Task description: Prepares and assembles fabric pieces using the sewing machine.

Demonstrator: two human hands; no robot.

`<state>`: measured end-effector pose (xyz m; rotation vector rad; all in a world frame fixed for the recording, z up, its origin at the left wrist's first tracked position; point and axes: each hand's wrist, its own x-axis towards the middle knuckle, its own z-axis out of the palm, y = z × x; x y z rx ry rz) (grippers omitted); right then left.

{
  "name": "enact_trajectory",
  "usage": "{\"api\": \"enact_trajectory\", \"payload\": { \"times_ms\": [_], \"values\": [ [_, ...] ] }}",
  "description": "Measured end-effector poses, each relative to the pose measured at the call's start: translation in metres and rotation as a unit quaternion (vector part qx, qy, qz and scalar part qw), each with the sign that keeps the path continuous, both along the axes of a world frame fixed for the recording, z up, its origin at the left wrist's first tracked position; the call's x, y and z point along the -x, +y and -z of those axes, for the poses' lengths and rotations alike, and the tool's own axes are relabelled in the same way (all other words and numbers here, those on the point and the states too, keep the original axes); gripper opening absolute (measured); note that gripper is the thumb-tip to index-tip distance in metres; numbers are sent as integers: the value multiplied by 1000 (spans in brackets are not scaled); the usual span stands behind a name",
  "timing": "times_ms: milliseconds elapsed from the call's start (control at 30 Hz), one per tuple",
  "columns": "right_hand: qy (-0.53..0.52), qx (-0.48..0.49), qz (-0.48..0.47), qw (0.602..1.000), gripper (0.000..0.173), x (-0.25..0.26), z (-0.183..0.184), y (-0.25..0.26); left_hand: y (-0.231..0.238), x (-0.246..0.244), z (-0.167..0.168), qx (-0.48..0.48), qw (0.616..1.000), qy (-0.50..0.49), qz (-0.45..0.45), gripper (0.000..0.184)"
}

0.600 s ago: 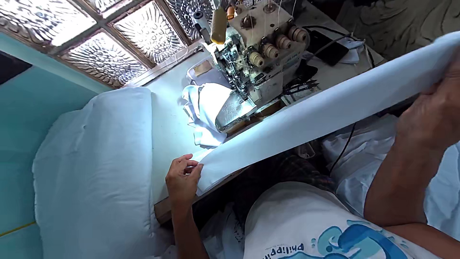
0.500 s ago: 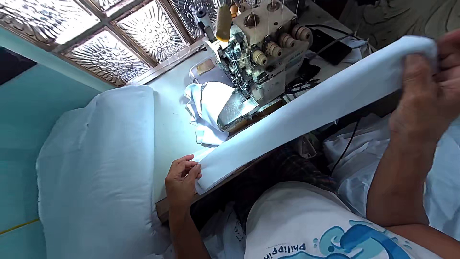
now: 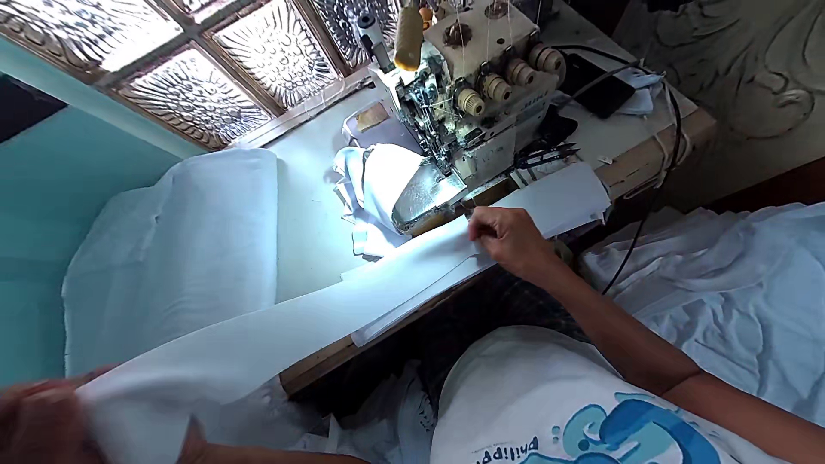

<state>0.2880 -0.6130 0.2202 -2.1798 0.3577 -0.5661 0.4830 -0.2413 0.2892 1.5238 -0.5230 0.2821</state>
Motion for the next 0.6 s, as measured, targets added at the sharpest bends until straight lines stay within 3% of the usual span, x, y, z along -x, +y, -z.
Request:
{"api": "enact_trajectory", "payload": {
  "times_ms": [67, 133, 200, 300, 433, 600],
  "values": [
    [-17, 27, -12, 999, 16, -3, 2, 2, -52, 12, -1, -46, 987, -28, 149, 8],
    [-27, 56, -8, 998, 19, -1, 4, 1, -116, 33, 5, -91, 948, -21, 305, 16],
    [-23, 67, -6, 997, 24, 5, 5, 0, -160, 50, 21, -146, 909, 10, 389, 22],
    [-34, 77, -8, 996, 28, 13, 4, 2, -198, 62, 37, -195, 888, 40, 415, 24],
    [-91, 95, -21, 991, 33, 17, 3, 8, -217, 64, 39, -208, 904, 14, 373, 9],
    [-147, 93, -8, 985, 30, 7, 5, 21, -214, 61, 36, -209, 918, -31, 337, 8]
  ]
}}
